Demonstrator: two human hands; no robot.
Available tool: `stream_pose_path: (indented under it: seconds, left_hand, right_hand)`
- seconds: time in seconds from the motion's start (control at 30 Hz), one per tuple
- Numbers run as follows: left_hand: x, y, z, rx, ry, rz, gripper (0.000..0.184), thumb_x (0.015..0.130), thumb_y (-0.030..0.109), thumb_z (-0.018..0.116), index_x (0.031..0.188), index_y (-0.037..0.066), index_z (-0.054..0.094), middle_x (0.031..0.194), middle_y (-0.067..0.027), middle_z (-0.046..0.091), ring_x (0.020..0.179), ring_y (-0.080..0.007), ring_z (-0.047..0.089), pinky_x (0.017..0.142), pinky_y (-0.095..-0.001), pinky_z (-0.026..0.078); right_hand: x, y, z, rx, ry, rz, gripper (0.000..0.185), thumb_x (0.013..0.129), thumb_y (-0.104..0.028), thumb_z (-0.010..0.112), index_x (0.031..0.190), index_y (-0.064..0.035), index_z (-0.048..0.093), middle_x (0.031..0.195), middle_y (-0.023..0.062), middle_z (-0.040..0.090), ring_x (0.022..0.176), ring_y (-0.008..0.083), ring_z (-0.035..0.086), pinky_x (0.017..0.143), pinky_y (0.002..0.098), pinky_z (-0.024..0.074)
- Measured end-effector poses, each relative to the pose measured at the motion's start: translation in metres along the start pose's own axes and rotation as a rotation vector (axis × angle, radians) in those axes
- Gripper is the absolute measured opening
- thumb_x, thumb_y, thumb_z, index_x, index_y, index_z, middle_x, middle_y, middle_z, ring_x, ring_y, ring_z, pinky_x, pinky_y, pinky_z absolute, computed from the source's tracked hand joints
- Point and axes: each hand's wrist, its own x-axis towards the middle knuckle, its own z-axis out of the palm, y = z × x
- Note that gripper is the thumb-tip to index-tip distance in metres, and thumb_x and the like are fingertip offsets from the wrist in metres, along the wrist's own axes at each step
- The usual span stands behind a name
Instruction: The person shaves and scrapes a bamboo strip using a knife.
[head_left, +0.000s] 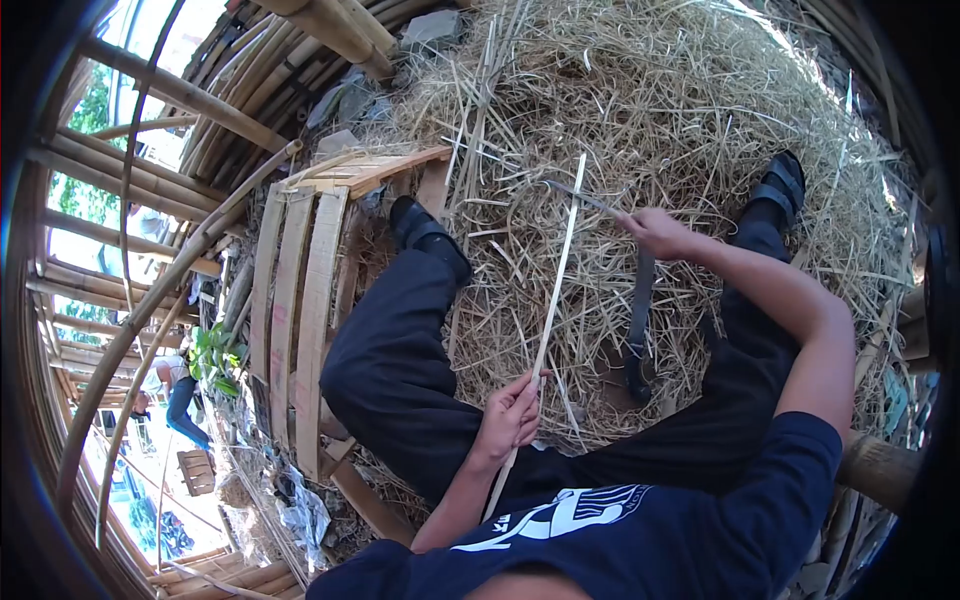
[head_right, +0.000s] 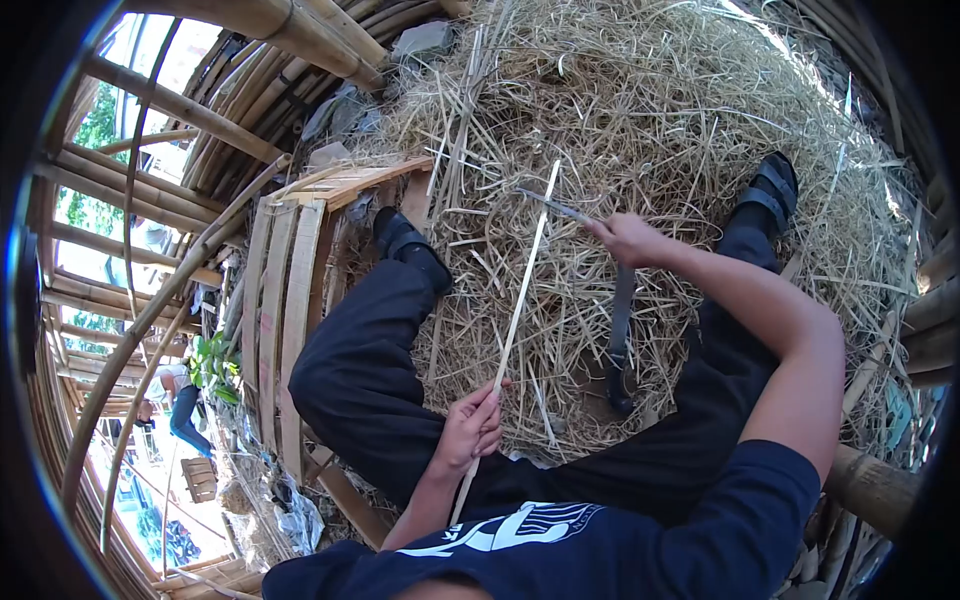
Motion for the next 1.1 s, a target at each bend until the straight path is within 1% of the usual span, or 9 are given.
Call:
stream_pose_path:
  seconds: [0.07,0.2,0.3,0.4,0.5,0.6,0.73,0.93,1.1]
  left_hand:
    - [-0.003,-0.004,-0.004,0.051,0.027,0.001,0.033,0.101,0.017,0.039,0.132,0.006,0.045,0.056,0.0055,0.03,0.035,-0.0018,0.027,0.032,-0.0175,0.022]
    - [-0.005,-0.002,-0.003,0.045,0.052,-0.007,0.032,0.101,0.019,0.04,0.131,0.007,0.046,0.056,0.0062,0.03,0.037,-0.0015,0.027,0.034,-0.0177,0.022]
    - [-0.005,-0.002,-0.004,0.02,0.041,0.012,0.034,0.102,0.018,0.038,0.133,0.005,0.044,0.057,0.0055,0.03,0.034,-0.002,0.027,0.032,-0.0172,0.022]
    - [-0.009,0.001,-0.004,-0.003,0.038,0.002,0.034,0.102,0.018,0.038,0.133,0.005,0.044,0.057,0.0054,0.03,0.034,-0.0021,0.026,0.032,-0.0171,0.022]
    - [-0.011,-0.004,-0.006,0.014,0.025,-0.002,0.031,0.102,0.019,0.04,0.129,0.006,0.048,0.056,0.0052,0.03,0.035,-0.0025,0.027,0.033,-0.0186,0.022]
    - [-0.012,0.002,-0.009,-0.045,0.016,0.048,0.031,0.101,0.019,0.041,0.129,0.006,0.048,0.056,0.0053,0.03,0.035,-0.0023,0.026,0.033,-0.0184,0.022]
    - [-0.007,0.002,-0.004,0.057,0.043,0.022,0.033,0.101,0.019,0.042,0.131,0.007,0.047,0.057,0.005,0.033,0.037,-0.0019,0.03,0.034,-0.0178,0.026]
    - [-0.012,0.004,0.002,0.135,0.052,0.081,0.034,0.1,0.017,0.043,0.132,0.006,0.046,0.058,0.0036,0.039,0.037,-0.0013,0.033,0.035,-0.0162,0.029]
    - [-0.02,0.013,0.007,0.212,0.085,0.129,0.036,0.099,0.015,0.046,0.133,0.005,0.047,0.059,0.0025,0.045,0.037,-0.001,0.037,0.035,-0.0152,0.031]
  right_hand:
    - [-0.009,-0.018,0.022,0.244,-0.186,0.211,0.076,0.094,-0.063,0.021,0.055,-0.0039,0.047,0.06,0.0092,0.05,0.059,0.0204,0.052,0.066,0.0411,0.0471]
    - [-0.048,-0.058,0.031,-0.376,-0.29,-0.524,0.047,0.1,-0.047,0.026,0.089,-0.0058,0.044,0.06,0.0068,0.05,0.052,0.0214,0.05,0.054,0.0415,0.0449]
    - [-0.057,-0.083,0.024,-0.552,-0.392,-0.599,0.041,0.099,-0.046,0.028,0.092,-0.0087,0.043,0.064,0.0079,0.054,0.053,0.0242,0.052,0.054,0.0446,0.0432]
    - [-0.012,-0.037,-0.002,-0.523,-0.277,-0.525,0.022,0.094,-0.027,0.044,0.107,-0.0131,0.056,0.076,0.0099,0.064,0.067,0.0269,0.063,0.059,0.0386,0.0511]
    - [0.035,0.041,-0.089,-0.698,0.17,0.184,0.024,0.089,-0.017,0.044,0.099,-0.006,0.063,0.087,0.0167,0.066,0.082,0.0336,0.066,0.071,0.0453,0.0532]
    - [0.003,0.064,-0.136,-0.425,0.721,0.158,0.037,0.095,-0.026,0.034,0.094,-0.0015,0.062,0.097,0.0243,0.063,0.093,0.0389,0.061,0.079,0.0495,0.0486]
    - [0.003,0.118,-0.105,-0.069,0.847,0.222,0.053,0.095,-0.047,0.038,0.094,0.0009,0.061,0.089,0.0269,0.063,0.085,0.0405,0.061,0.071,0.0472,0.0456]
    - [-0.031,0.044,-0.077,-0.159,0.363,0.023,0.048,0.088,-0.045,0.059,0.077,0.0025,0.061,0.06,0.0159,0.056,0.056,0.0282,0.054,0.058,0.0397,0.042]
    - [-0.016,-0.022,-0.06,0.148,0.34,-0.064,0.054,0.085,-0.051,0.061,0.068,-0.0006,0.057,0.056,0.0036,0.048,0.052,0.0141,0.043,0.053,0.0327,0.0369]
